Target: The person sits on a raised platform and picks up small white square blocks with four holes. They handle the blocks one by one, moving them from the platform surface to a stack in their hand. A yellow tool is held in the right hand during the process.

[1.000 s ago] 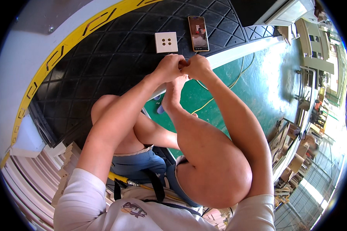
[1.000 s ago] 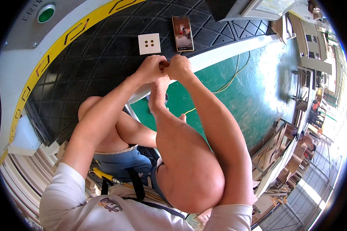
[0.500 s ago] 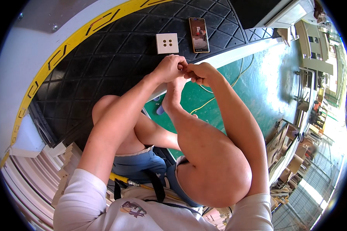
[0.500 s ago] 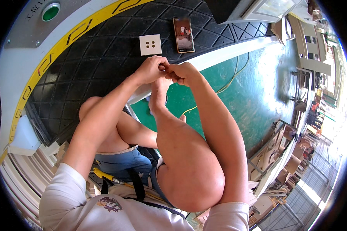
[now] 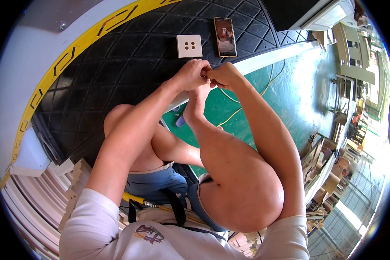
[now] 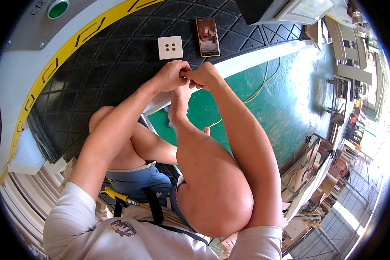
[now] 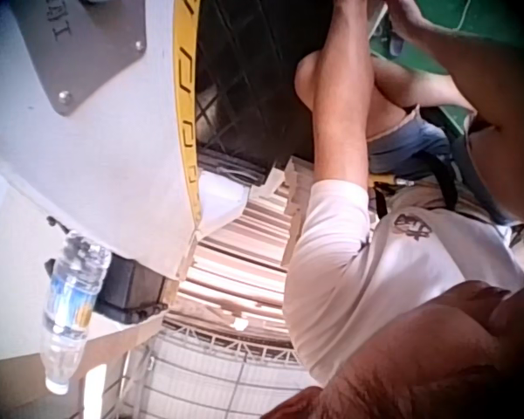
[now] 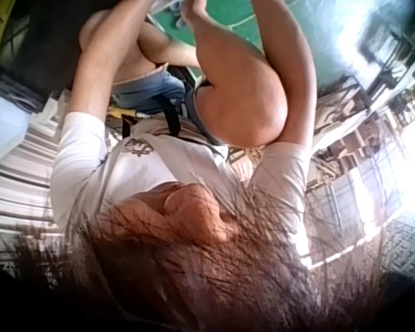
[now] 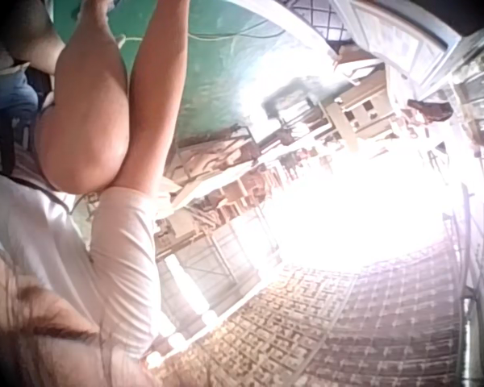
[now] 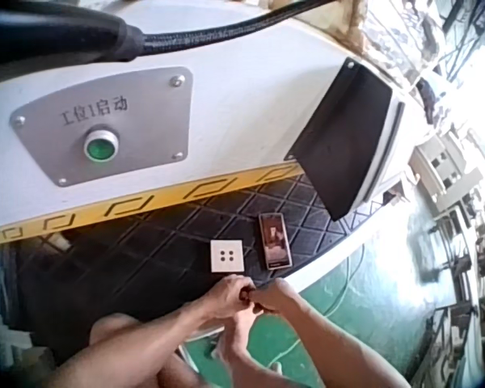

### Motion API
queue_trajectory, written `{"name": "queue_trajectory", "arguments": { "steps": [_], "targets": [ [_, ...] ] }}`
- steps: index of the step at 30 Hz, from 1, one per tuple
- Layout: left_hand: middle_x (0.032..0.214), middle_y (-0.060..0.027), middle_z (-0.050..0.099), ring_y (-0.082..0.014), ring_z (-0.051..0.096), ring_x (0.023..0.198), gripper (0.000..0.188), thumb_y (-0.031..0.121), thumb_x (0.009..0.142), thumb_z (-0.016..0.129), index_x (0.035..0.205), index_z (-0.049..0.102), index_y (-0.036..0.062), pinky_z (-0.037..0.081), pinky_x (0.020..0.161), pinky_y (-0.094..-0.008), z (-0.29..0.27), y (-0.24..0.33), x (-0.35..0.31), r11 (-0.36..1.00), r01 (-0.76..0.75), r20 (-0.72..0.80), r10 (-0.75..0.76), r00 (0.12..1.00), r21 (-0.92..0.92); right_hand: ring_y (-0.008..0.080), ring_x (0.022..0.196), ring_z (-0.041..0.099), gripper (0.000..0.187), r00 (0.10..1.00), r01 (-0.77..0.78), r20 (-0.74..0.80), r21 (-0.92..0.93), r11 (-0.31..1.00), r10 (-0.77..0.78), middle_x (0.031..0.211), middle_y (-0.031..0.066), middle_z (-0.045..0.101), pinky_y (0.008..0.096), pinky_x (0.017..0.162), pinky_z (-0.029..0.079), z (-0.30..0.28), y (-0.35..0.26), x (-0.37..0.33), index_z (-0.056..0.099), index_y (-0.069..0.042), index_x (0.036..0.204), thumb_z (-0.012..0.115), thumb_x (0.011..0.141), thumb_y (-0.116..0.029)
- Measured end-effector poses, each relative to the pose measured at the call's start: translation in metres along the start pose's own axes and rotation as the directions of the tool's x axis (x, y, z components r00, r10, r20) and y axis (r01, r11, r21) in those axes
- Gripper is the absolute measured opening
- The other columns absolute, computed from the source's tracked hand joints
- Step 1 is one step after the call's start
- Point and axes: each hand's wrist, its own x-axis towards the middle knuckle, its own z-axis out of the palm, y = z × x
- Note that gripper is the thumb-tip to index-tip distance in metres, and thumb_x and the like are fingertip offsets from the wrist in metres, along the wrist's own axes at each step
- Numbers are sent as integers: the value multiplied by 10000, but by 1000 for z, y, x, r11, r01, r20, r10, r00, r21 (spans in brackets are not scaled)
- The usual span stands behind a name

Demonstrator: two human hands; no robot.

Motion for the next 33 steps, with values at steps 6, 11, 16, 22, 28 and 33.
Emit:
{"name": "queue_trajectory", "arguments": {
  "steps": [6,11,16,22,28,33],
  "targets": [
    [959,-178,727,-244,720,883,254,-16,753,693,1003,664,-41,563,809,-351,0,-6,-1,999,-25,-27,26,999,21,109,501,579,288,996,76,-29,-254,964,-86,657,69,711,272,431,415,0,-15,-10,762,-12,729,757,785,-295],
    [938,-165,706,-296,688,898,196,11,766,692,958,669,-21,541,812,-387,0,-9,-1,996,-73,-39,76,996,60,103,493,563,254,999,49,-10,-170,984,-51,685,88,727,265,415,391,1,-16,-12,759,-4,771,734,819,-252],
    [898,-143,682,-315,644,908,145,32,772,708,910,670,5,517,819,-409,4,-6,0,987,-129,-51,134,990,94,91,482,525,179,985,-132,130,166,977,111,740,97,744,219,409,349,-4,9,13,765,-40,837,709,870,-207],
    [892,-135,673,-317,639,918,131,41,772,717,887,659,15,515,824,-411,2,-11,-2,988,-135,-57,140,989,79,87,481,512,159,965,-204,202,193,960,165,750,90,745,204,407,294,-9,6,15,767,-74,836,713,891,-214],
    [900,-149,669,-337,639,920,176,73,767,738,916,666,13,514,828,-417,3,-10,-1,977,-180,-52,187,981,116,80,479,466,195,978,-169,129,47,984,162,712,71,731,212,422,293,-9,2,17,760,-75,791,728,875,-247],
    [899,-162,672,-345,645,906,197,77,761,746,920,662,-3,514,820,-420,-1,-13,-3,985,-141,-71,148,986,103,75,479,433,206,990,-106,87,-44,993,110,688,61,715,220,430,298,-6,-19,4,758,-49,746,730,842,-229]
  ]
}}
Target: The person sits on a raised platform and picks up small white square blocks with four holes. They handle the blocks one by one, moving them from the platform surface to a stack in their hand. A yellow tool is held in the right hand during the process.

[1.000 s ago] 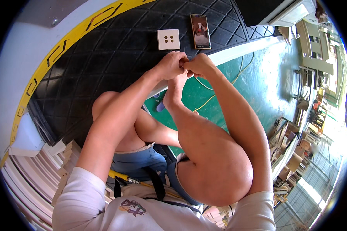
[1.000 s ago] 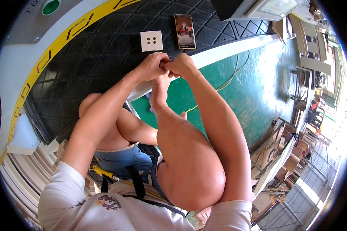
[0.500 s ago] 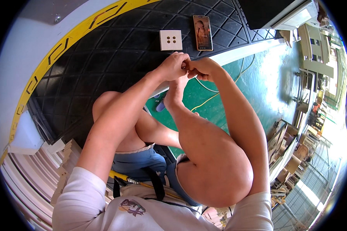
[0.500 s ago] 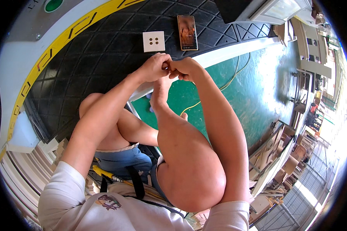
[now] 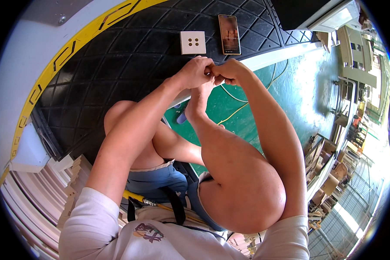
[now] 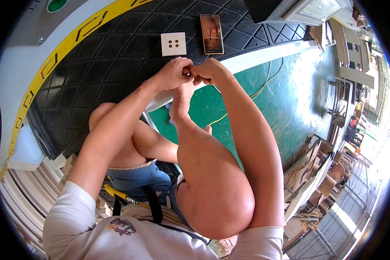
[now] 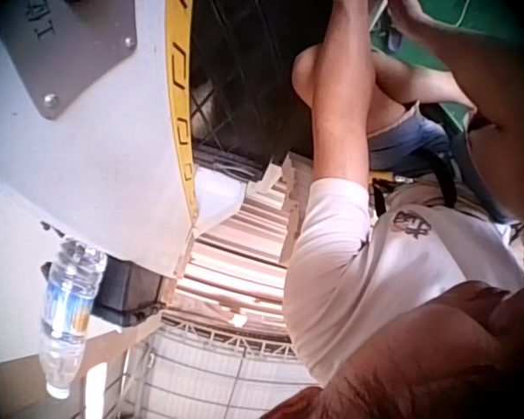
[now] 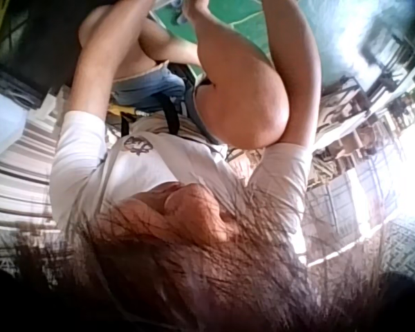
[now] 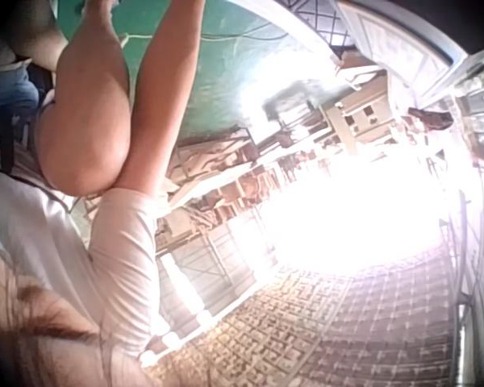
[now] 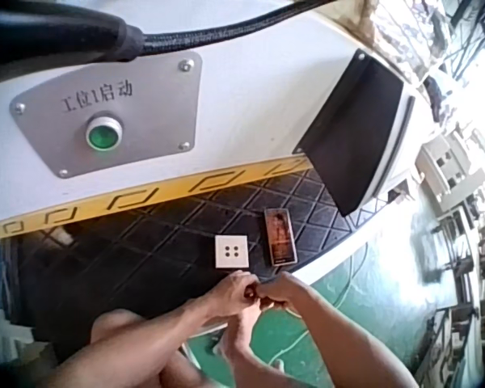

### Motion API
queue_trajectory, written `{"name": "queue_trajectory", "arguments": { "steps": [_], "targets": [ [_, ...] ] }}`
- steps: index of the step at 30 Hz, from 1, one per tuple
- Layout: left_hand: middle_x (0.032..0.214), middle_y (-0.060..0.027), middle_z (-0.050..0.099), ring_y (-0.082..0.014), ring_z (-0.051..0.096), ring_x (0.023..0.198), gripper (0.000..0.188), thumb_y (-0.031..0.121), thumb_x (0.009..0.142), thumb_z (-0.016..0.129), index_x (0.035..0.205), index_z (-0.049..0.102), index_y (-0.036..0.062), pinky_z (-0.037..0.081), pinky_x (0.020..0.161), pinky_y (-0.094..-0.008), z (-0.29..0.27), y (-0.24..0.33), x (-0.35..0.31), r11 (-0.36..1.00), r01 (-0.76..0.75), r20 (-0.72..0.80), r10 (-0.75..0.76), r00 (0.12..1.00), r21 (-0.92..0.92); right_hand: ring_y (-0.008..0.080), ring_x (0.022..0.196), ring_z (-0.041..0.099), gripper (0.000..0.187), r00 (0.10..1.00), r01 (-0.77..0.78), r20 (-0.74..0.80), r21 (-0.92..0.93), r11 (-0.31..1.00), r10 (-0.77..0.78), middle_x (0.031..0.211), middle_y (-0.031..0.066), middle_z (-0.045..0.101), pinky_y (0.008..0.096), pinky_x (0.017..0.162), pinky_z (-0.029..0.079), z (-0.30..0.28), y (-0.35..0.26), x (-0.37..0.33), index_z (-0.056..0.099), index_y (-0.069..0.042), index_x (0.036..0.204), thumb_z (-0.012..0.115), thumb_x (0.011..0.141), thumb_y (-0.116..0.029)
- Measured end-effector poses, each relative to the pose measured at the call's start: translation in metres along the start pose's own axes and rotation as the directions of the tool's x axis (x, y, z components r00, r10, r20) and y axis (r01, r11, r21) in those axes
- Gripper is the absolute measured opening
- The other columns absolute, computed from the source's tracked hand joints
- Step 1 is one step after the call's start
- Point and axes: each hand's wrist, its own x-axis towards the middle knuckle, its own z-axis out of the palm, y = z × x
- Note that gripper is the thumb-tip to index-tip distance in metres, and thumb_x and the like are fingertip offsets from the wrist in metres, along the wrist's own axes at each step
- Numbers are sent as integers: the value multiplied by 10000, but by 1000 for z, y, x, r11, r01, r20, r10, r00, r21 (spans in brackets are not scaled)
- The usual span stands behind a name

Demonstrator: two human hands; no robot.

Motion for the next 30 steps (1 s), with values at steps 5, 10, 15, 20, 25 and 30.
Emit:
{"name": "queue_trajectory", "arguments": {
  "steps": [5,10,15,20,25,30],
  "targets": [
    [917,-171,694,-333,665,912,227,78,757,757,947,679,-19,524,827,-406,0,6,2,999,41,34,-41,999,-14,85,475,458,224,998,55,-17,-87,995,-57,658,74,704,248,428,325,-4,10,9,752,-15,708,742,800,-219],
    [964,-168,720,-316,682,944,270,77,748,770,986,696,-26,535,865,-390,-2,8,1,997,75,49,-74,996,-21,113,472,513,299,992,105,-47,-223,969,-119,628,81,699,281,435,380,-2,7,5,743,-7,662,751,783,-281],
    [971,-164,726,-310,687,950,275,77,748,768,995,702,-23,540,879,-390,-1,9,1,993,107,55,-104,993,-59,155,510,616,319,980,138,-77,-407,903,-184,669,81,730,289,446,428,-1,2,-4,761,-22,709,725,804,-325],
    [980,-163,725,-318,682,960,280,84,752,767,1004,700,-19,540,877,-393,-3,5,0,997,75,46,-75,996,0,172,583,691,292,996,93,34,-338,937,-87,742,81,758,287,429,428,0,-12,-15,771,-29,846,704,835,-313],
    [987,-166,721,-324,675,970,277,83,755,771,1001,696,-19,537,876,-398,1,11,3,996,86,55,-85,995,-20,167,608,708,256,999,15,49,-268,963,-2,751,84,760,270,401,398,-7,3,7,763,-24,857,715,839,-274],
    [993,-169,723,-312,685,961,267,84,765,772,998,697,-21,543,879,-392,-3,12,1,994,110,61,-109,992,-15,164,586,698,241,999,51,31,-276,960,-44,717,85,750,274,410,421,-4,-2,4,758,-9,813,739,826,-249]
  ]
}}
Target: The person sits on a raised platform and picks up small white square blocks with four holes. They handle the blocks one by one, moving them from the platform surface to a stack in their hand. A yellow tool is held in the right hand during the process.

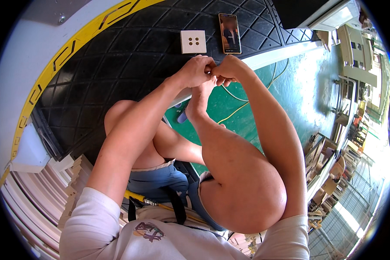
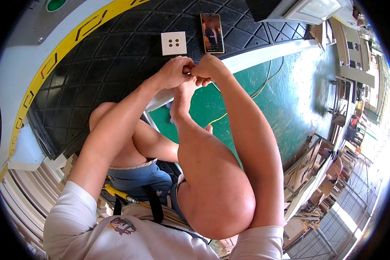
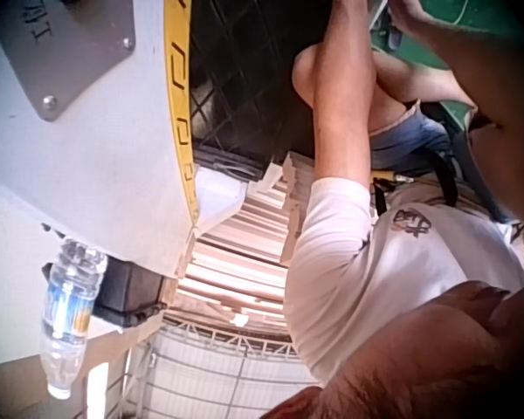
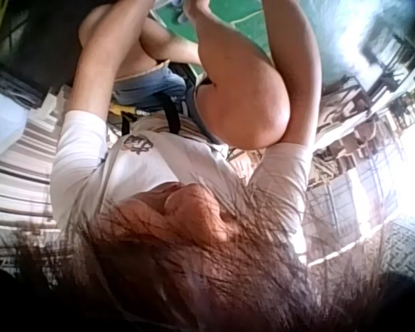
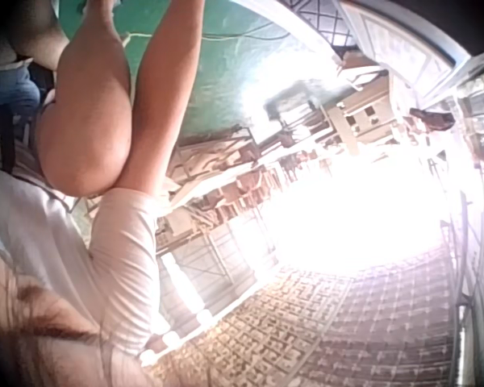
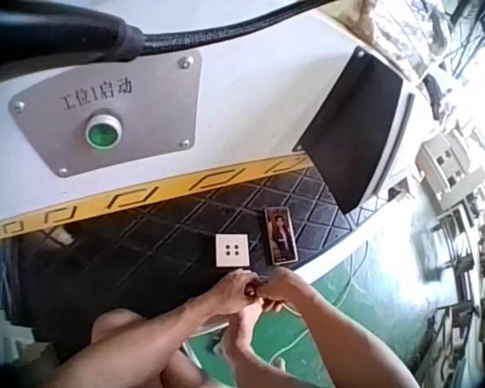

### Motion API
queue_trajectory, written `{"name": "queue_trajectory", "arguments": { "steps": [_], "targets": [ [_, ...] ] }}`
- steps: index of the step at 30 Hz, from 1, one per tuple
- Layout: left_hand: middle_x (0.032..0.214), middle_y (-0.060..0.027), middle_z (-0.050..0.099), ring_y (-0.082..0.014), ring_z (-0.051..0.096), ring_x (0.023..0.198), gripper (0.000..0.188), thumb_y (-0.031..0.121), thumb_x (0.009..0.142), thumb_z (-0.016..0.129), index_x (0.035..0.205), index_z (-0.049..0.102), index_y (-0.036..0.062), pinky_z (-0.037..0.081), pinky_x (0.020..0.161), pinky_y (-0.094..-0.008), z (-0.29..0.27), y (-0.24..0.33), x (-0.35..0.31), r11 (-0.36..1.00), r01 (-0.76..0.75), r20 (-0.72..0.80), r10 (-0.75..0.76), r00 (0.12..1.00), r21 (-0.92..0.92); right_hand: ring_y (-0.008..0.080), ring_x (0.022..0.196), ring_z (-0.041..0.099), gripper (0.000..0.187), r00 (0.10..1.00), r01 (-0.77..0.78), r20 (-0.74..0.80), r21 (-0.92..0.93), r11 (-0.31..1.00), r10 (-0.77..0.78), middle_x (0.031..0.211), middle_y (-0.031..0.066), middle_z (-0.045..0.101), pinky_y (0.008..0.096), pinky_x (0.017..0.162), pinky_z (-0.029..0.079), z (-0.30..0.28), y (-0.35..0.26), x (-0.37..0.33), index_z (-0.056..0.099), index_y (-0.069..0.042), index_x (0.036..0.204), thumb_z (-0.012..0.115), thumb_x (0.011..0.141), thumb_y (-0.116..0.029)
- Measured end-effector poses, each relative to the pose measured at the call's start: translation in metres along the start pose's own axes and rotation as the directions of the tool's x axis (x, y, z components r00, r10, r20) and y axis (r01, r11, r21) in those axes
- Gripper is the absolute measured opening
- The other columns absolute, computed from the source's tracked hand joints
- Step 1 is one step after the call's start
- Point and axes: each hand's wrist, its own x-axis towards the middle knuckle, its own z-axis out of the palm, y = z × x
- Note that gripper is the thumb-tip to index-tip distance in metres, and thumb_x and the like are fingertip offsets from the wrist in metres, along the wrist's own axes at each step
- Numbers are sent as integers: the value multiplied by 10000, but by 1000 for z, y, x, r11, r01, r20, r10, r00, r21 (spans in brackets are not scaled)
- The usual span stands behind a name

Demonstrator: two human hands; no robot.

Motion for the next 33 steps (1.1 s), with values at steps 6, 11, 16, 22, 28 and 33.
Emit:
{"name": "queue_trajectory", "arguments": {
  "steps": [6,11,16,22,28,33],
  "targets": [
    [977,-148,731,-278,694,931,263,98,773,780,1000,704,-11,550,865,-371,2,0,0,994,58,0,-58,998,-95,209,594,731,359,993,58,-80,-296,953,-85,728,97,765,312,558,565,6,-8,-7,774,-12,784,727,844,-362],
    [959,-135,735,-284,684,906,237,133,802,769,992,704,7,546,832,-382,1,-1,1,997,9,24,-8,1000,-76,292,793,769,343,923,37,-305,-535,844,-234,858,125,783,395,733,612,20,-1,-11,798,-63,882,730,831,-395],
    [919,-133,724,-318,663,898,249,144,805,759,1017,695,29,525,844,-422,12,-12,2,994,-107,-70,106,992,-7,322,932,760,277,883,18,-367,-596,803,-292,944,142,780,411,785,613,25,2,-12,804,-96,933,769,792,-332],
    [925,-123,719,-340,655,950,189,145,809,745,978,708,69,507,915,-438,16,-21,2,980,-162,-83,172,982,114,291,940,766,178,892,2,-289,-765,644,-347,964,121,786,398,770,613,34,-6,-13,809,-125,937,776,797,-230],
    [942,-125,700,-334,650,937,213,144,795,750,980,704,49,512,887,-437,20,-15,1,984,-148,-119,159,980,96,300,976,758,183,865,-90,-383,-755,649,-325,1012,125,783,399,811,606,31,27,1,800,-121,967,733,833,-226],
    [895,-117,690,-326,657,934,163,180,814,724,918,710,55,524,863,-422,21,-15,3,975,-56,-188,98,977,217,348,1001,742,308,885,-110,-424,-590,800,-191,1041,156,774,439,868,592,33,46,-25,795,-79,1002,688,851,-325]
  ]
}}
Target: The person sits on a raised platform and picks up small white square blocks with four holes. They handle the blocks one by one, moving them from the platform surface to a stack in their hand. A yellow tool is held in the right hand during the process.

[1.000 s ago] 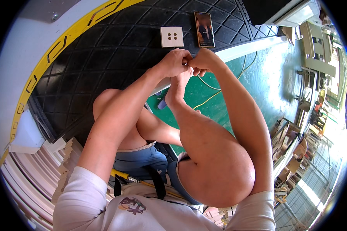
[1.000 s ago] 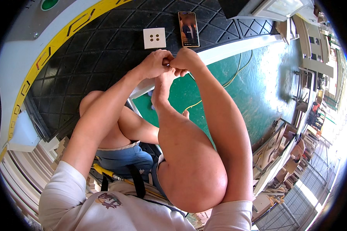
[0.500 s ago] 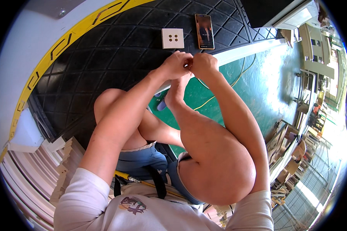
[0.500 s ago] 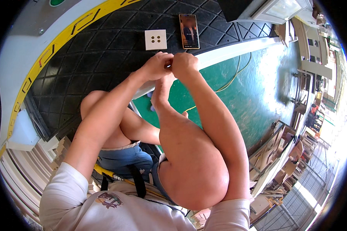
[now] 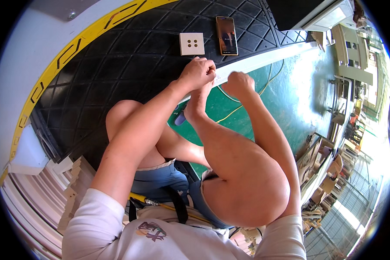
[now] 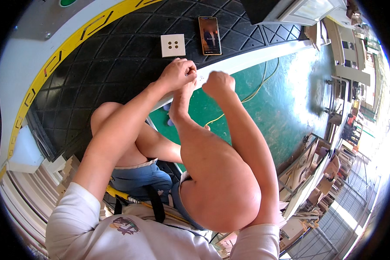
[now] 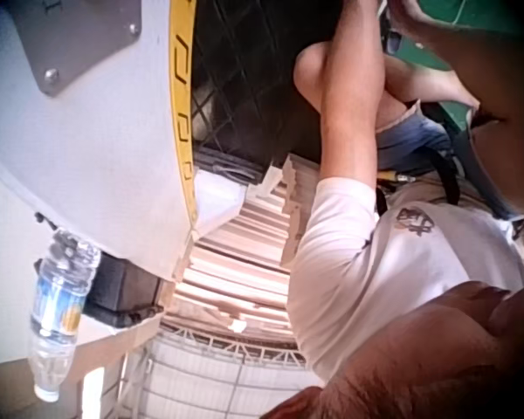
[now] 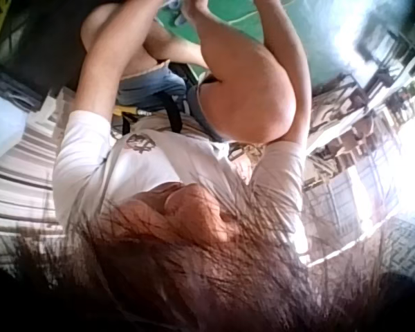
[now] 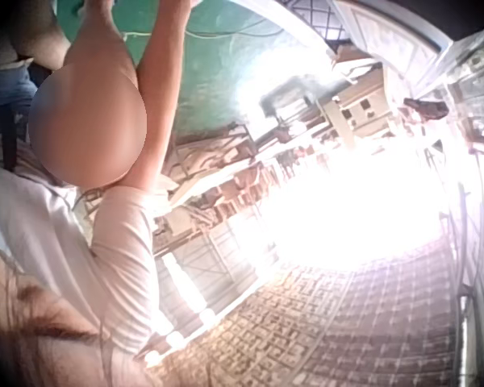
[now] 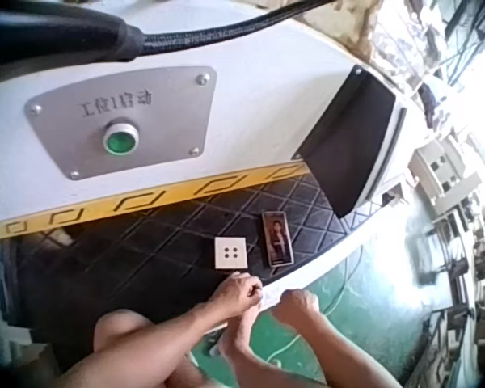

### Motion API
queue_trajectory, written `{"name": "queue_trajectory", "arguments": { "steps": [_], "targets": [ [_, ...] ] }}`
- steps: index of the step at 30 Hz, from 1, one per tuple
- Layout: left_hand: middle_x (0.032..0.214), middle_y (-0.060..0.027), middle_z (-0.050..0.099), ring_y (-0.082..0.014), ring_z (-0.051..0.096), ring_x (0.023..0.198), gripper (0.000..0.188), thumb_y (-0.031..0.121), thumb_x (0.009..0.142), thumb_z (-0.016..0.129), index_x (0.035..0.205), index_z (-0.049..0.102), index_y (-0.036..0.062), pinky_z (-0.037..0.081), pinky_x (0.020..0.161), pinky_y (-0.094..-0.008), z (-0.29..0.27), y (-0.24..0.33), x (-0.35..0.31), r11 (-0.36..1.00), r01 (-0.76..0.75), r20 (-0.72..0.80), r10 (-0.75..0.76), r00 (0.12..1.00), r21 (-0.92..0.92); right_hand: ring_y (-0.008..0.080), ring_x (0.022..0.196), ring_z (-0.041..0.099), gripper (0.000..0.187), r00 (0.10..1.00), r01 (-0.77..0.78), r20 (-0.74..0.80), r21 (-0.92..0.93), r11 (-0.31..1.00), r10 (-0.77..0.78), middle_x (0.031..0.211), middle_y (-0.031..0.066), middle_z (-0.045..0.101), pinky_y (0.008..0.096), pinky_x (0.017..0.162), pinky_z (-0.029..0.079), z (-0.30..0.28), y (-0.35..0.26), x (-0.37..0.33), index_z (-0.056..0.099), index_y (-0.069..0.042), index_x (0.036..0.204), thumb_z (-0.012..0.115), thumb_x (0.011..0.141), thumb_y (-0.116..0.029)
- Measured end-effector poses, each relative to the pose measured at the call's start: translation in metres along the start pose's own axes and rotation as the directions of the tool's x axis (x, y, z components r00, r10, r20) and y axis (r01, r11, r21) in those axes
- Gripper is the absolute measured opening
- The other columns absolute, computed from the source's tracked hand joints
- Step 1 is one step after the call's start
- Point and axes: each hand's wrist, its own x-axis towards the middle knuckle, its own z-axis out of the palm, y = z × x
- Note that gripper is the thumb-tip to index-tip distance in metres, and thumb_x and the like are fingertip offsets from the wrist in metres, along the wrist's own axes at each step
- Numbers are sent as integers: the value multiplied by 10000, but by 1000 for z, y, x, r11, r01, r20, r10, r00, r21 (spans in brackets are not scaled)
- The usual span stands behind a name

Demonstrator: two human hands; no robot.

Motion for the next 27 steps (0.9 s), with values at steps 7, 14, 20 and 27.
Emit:
{"name": "queue_trajectory", "arguments": {
  "steps": [7,14,20,27],
  "targets": [
    [774,-143,717,-325,692,794,181,209,814,731,787,710,31,553,785,-436,15,10,2,996,77,-68,-80,994,-50,303,1176,567,390,977,-195,165,948,251,135,1226,140,605,396,1020,433,83,-51,-45,607,-74,1202,598,933,-357],
    [839,-176,753,-327,740,795,245,273,868,734,855,764,30,583,776,-408,-3,12,-11,958,233,-43,-244,969,-169,331,1307,494,426,857,335,-302,942,-5,417,1325,193,567,388,1124,376,58,-130,-40,568,-55,1319,534,988,-321],
    [850,-169,757,-313,743,794,265,297,927,728,880,756,38,574,754,-413,-15,24,-26,948,270,-65,-284,957,-169,347,1128,481,262,806,350,-522,800,487,278,1155,179,503,411,1028,384,111,-113,12,513,-48,1153,409,1051,-266],
    [882,-157,760,-286,751,825,277,303,968,694,972,685,27,576,751,-394,-46,9,-63,887,409,-61,-430,901,-215,401,1251,447,409,724,248,-688,333,910,54,1253,238,462,467,1107,359,151,-162,12,421,-8,1369,412,1008,-200]
  ]
}}
